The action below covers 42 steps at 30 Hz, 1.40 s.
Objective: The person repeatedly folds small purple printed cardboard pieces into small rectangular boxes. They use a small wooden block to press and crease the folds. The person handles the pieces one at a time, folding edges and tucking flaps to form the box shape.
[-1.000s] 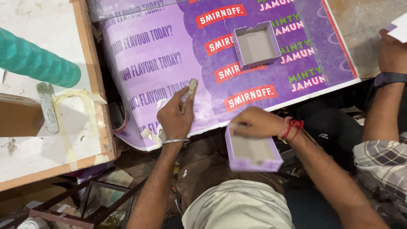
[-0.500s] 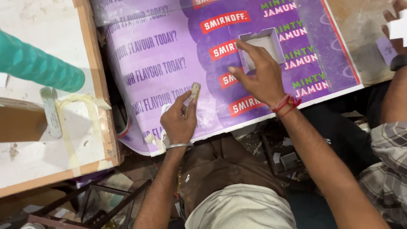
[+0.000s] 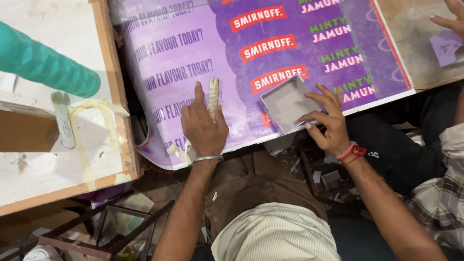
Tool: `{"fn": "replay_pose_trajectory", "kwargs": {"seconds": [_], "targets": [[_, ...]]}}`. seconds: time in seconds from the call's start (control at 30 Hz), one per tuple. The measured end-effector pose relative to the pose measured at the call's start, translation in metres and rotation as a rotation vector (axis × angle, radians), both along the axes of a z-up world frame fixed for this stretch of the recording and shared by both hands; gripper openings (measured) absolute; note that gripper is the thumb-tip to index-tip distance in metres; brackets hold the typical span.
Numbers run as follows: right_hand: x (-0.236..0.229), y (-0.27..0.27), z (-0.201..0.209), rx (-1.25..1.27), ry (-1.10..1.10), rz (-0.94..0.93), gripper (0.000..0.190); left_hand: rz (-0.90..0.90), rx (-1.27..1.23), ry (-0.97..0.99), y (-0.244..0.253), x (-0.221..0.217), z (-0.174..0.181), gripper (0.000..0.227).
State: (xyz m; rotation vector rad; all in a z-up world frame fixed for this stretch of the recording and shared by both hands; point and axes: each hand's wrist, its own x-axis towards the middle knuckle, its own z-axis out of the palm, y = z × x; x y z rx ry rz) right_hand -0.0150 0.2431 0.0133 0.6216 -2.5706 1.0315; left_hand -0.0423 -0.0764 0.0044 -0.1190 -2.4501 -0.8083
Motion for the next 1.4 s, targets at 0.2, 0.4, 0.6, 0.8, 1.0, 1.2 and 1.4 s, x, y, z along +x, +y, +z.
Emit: {"fn": "replay_pose_trajectory", "kwargs": {"seconds": [0.2,0.4,0.6,0.8,1.0,1.2,1.4], "targets": [[0.001,-0.023,-0.005,-0.105,-0.055,0.063,0.033,-0.383,-0.127,-0.017,0.01,0.014,0.02,0.077],[-0.007,-0.034,-0.014,-0.188,-0.106,0.125,0.04,-0.548,-0.154,-0.134,0.028,0.024,0.019,0.108],[-0.01,-0.04,-0.005,-0.246,-0.113,0.124,0.037,-0.51,0.026,-0.31,0.031,0.017,0.011,0.117],[-0.013,-0.039,-0.009,-0.236,-0.089,0.084,0.041,-0.372,-0.024,-0.288,0.066,0.027,0.0,0.093],[-0.013,-0.041,-0.01,-0.236,-0.098,0.065,0.04,-0.317,-0.026,-0.203,0.071,0.027,0.001,0.078],[-0.014,-0.039,-0.016,-0.245,-0.115,0.053,0.042,-0.37,0.2,0.074,0.05,0.044,0.007,0.055],[-0.015,-0.041,-0.012,-0.249,-0.088,0.069,0.042,-0.632,-0.16,0.155,0.037,0.049,0.018,0.056]]}}
